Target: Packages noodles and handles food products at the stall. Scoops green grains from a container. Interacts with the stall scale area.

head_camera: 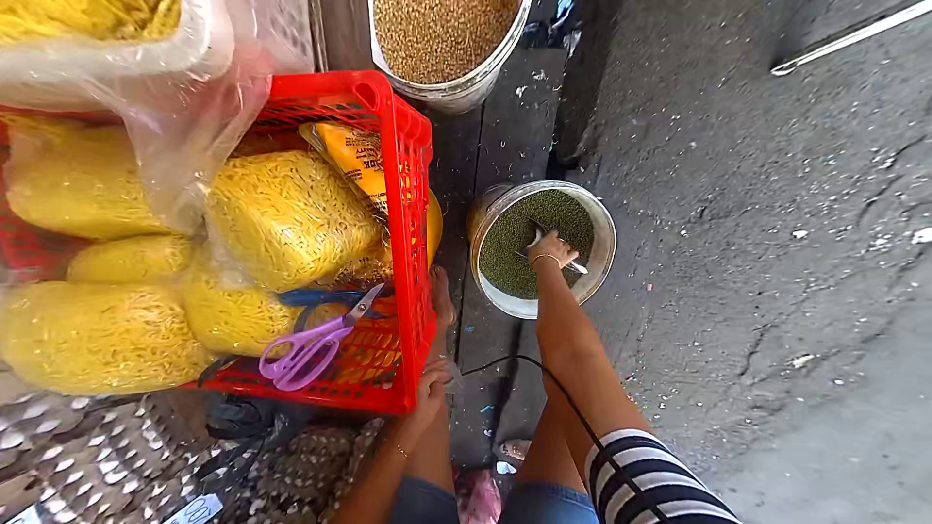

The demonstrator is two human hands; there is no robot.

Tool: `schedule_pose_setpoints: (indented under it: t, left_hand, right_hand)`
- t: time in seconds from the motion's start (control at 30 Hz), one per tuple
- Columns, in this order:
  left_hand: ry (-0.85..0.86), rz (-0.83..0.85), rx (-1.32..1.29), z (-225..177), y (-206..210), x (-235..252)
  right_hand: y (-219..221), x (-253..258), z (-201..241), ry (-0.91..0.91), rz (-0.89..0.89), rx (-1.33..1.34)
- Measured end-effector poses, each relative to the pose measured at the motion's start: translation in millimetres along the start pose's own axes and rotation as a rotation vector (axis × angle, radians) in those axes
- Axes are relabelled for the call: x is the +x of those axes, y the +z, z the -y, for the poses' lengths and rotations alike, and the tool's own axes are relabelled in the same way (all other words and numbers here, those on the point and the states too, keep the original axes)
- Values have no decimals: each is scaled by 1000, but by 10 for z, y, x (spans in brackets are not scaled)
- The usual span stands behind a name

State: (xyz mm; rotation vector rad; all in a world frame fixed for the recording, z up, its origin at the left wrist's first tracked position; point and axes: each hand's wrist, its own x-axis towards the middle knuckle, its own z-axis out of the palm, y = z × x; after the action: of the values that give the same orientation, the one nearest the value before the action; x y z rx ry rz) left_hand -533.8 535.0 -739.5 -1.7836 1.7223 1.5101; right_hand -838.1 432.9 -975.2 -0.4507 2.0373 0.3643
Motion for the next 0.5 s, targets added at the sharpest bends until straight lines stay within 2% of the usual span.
schedule_pose_setpoints:
  t: [0.1,0.2,0.3,0.5]
  left_hand:
    - [-19,-16,-3,16,23,-2]
    - [9,-63,51,24,33,3]
    - [40,-85,61,-143,25,16]
    - [158,-142,49,-516,98,118]
  right_hand:
    - [10,-61,206,-25,55,-22]
    - [-72,-150,73,-18,173,22]
    - [-172,-265,-214,-14,251,90]
    - [-501,-722,-888,-63,233,112]
